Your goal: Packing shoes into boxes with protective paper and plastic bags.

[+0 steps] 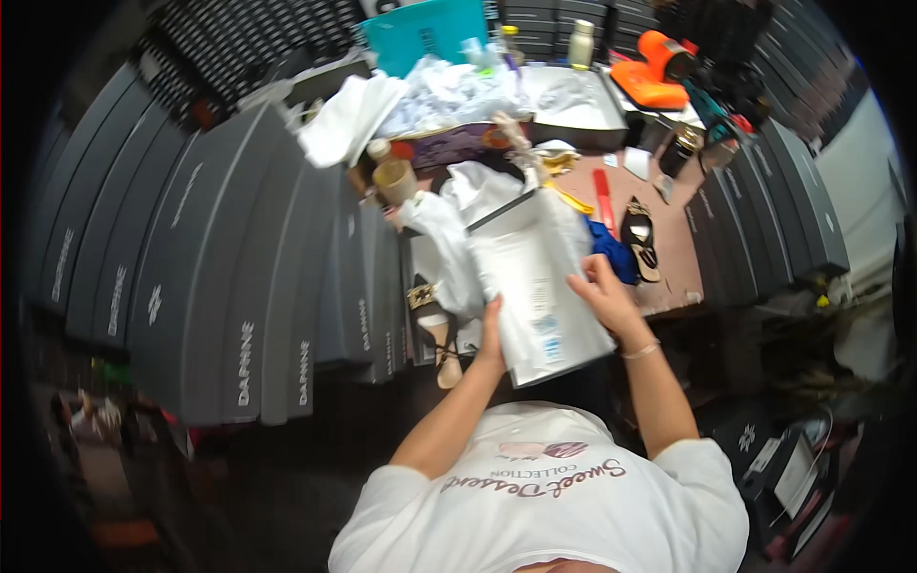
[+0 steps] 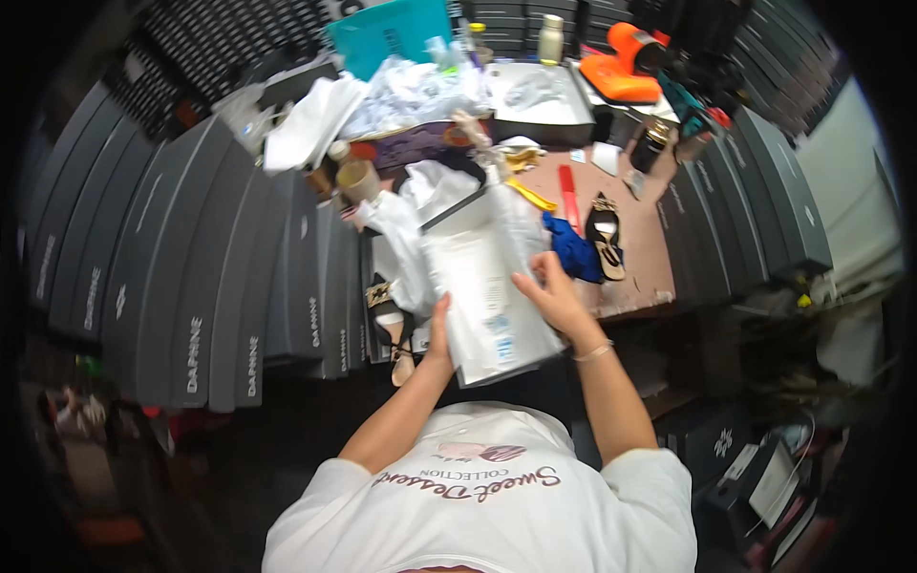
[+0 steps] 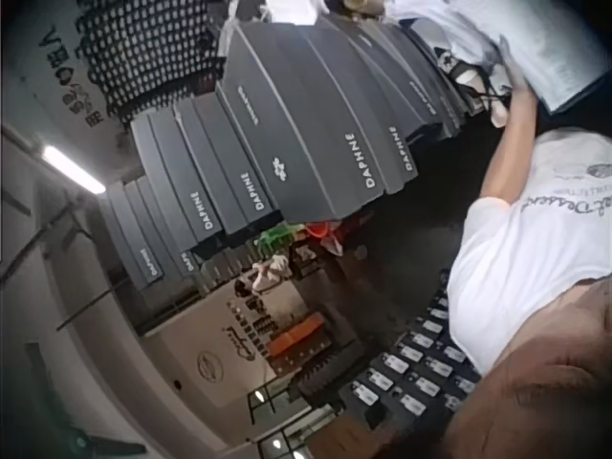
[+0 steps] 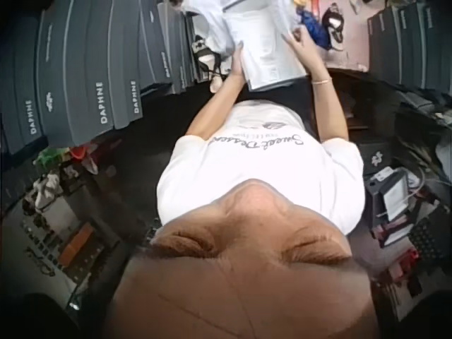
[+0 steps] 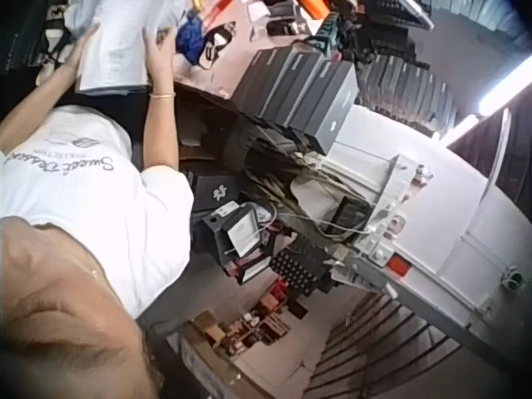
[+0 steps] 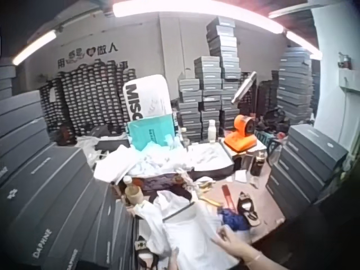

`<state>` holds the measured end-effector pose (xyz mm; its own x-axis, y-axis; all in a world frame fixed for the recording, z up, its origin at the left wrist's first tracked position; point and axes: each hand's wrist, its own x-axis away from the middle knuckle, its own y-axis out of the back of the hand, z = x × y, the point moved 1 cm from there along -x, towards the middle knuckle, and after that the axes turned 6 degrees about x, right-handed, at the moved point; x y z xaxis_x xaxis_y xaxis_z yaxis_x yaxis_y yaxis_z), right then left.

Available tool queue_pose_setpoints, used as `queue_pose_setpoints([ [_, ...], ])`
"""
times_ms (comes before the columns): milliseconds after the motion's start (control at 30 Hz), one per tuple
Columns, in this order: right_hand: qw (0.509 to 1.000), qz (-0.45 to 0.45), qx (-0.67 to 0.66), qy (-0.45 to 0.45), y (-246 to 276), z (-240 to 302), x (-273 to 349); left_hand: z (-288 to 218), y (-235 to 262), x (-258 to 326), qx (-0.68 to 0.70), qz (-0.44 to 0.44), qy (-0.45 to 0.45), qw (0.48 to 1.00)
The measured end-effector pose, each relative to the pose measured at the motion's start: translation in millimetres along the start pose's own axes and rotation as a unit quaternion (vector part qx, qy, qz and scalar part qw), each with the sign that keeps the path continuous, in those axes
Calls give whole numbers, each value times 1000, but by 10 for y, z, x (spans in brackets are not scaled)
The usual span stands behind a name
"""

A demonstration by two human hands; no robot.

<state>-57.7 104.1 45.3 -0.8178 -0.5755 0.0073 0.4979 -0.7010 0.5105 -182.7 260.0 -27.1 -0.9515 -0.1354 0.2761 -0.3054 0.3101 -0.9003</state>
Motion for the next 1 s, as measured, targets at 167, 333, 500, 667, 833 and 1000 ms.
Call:
queue_pose_setpoints([
  [167, 943, 81, -267, -183, -355, -821, -68, -63, 132, -120, -223, -176, -28, 958],
  [333, 990, -7, -99, -95, -347, -1057, -322, -4, 384, -537, -230, -132, -44, 963],
  [500, 989, -47, 129, -50, -294, -893, -305, -14, 433, -300, -570, -165, -249, 765],
  [667, 984, -137, 100, 55, -39, -128, -1, -708, -115, 850, -719, -118, -384, 568],
  [833, 954, 13, 143, 262, -535, 292, -185, -1076, 572, 952, -758, -166, -194, 599],
  [1000, 936, 147, 240, 214, -946, 209, -467, -785, 792, 671, -780, -139, -231, 565],
])
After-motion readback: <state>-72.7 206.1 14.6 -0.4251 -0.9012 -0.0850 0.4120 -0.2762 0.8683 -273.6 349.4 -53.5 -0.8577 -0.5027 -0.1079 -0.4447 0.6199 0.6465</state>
